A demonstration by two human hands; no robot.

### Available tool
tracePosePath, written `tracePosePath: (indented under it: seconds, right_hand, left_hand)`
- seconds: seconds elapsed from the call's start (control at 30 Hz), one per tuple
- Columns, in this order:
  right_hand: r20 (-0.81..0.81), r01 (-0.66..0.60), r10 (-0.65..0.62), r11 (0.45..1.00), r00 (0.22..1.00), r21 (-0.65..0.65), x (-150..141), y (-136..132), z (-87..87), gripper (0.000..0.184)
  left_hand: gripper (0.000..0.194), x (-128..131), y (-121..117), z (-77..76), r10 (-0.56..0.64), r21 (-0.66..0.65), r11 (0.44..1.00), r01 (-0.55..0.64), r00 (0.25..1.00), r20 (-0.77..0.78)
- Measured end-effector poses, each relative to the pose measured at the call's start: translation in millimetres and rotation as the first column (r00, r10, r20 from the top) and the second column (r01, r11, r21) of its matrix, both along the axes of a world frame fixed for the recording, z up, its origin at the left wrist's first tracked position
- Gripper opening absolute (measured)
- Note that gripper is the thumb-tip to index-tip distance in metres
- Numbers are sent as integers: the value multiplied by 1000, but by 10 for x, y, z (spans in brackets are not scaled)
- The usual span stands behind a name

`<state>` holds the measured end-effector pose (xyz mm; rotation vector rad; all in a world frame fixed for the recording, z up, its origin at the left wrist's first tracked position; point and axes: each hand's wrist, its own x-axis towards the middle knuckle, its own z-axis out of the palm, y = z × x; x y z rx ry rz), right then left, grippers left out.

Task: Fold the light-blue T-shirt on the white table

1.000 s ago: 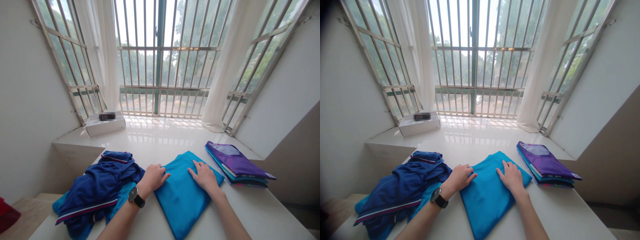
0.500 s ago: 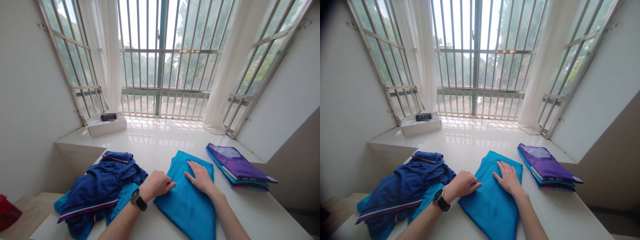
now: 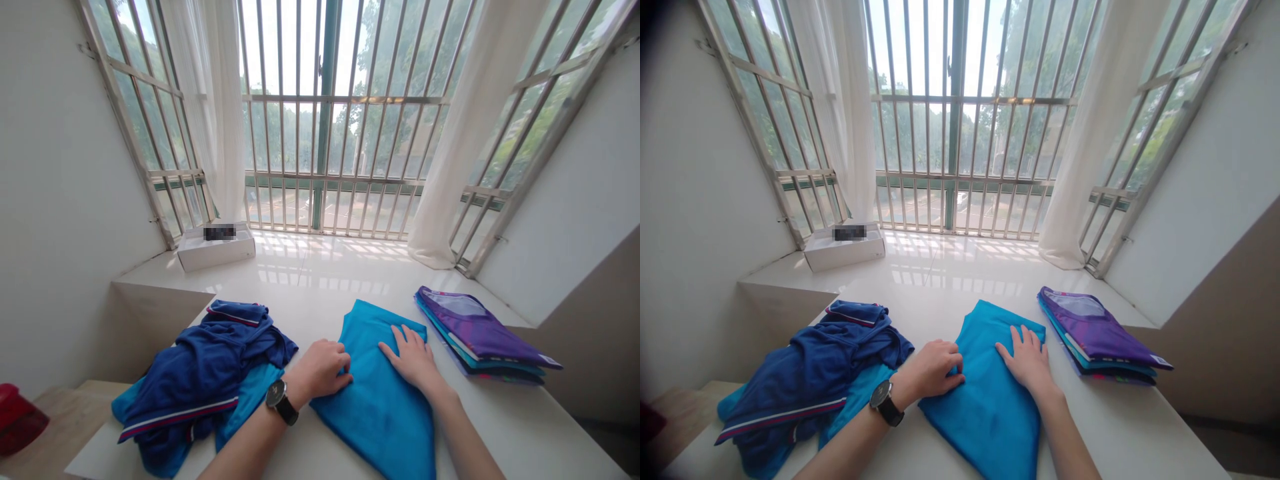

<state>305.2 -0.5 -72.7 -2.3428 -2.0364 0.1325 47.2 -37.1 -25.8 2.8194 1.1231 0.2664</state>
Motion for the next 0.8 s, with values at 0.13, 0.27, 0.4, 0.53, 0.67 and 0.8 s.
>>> tracePosePath:
  seconds: [0.13,0.27,0.4,0.53,0.67,0.8]
  right_hand:
    - [-22,-116,118,989,993,88,-31,82,-82,71]
    - [-38,-153,160,978,986,142,-41,135,-117,71]
    - [-22,-158,163,976,986,149,-16,140,-136,73]
    - [-25,-138,142,985,990,107,-18,120,-116,74]
    - [2,-120,120,991,993,66,-43,92,-60,74]
    - [13,-113,113,993,994,37,-62,60,-13,75]
  left_hand:
    - [22,40,-52,8,-101,15,995,100,993,59]
    - [21,90,-152,29,-139,-29,989,142,987,78]
    - [42,106,-210,-10,-96,-29,995,100,986,135]
    - [72,86,-204,-82,-105,-83,989,118,984,146]
    - [88,59,-174,-97,-124,-143,979,146,981,149]
    - [97,44,-154,-86,-145,-137,976,169,974,172]
